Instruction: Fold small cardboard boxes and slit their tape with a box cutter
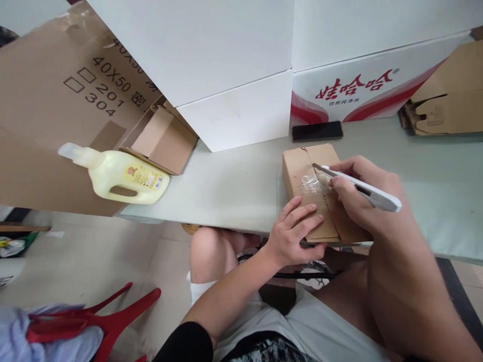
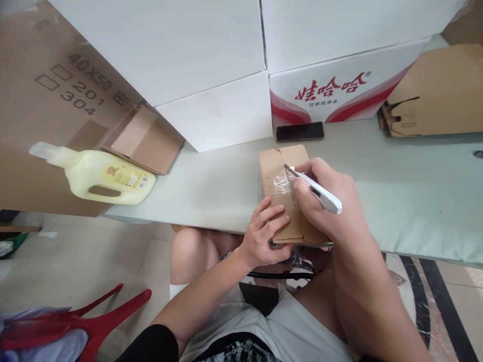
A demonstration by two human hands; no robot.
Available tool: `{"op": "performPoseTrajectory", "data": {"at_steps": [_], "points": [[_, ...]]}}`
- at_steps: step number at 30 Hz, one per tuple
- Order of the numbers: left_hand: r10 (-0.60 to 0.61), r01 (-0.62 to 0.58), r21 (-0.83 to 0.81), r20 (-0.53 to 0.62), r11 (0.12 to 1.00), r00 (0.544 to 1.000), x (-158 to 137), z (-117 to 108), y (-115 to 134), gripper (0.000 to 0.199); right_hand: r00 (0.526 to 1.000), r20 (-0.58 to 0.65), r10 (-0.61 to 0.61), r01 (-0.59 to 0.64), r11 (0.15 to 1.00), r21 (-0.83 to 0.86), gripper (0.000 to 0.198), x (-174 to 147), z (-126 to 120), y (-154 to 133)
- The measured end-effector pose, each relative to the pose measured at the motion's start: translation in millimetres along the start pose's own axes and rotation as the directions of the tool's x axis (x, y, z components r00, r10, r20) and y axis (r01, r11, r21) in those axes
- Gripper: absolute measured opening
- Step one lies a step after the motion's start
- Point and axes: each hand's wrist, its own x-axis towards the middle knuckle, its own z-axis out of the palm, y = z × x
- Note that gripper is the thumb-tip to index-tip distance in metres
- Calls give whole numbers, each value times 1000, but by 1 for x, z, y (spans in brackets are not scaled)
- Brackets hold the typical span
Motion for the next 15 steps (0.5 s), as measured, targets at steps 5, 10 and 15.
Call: {"op": "performPoseTrajectory", "data": {"at_steps": [5,10,15], "points": [[-8,8,21,-10,1000,1000,1,0,1,46,1000,15,26,-25,999,-36,24,-2,-4,-6],[-10,10,17,-11,1000,1000,1,0,2,45,999,43,-29,33,996,-83,30,-5,-9,-9],[-24,24,11,-1,1000,1000,-2,1,1,49,996,48,-74,79,992,-96,30,-6,-10,-8]]}}
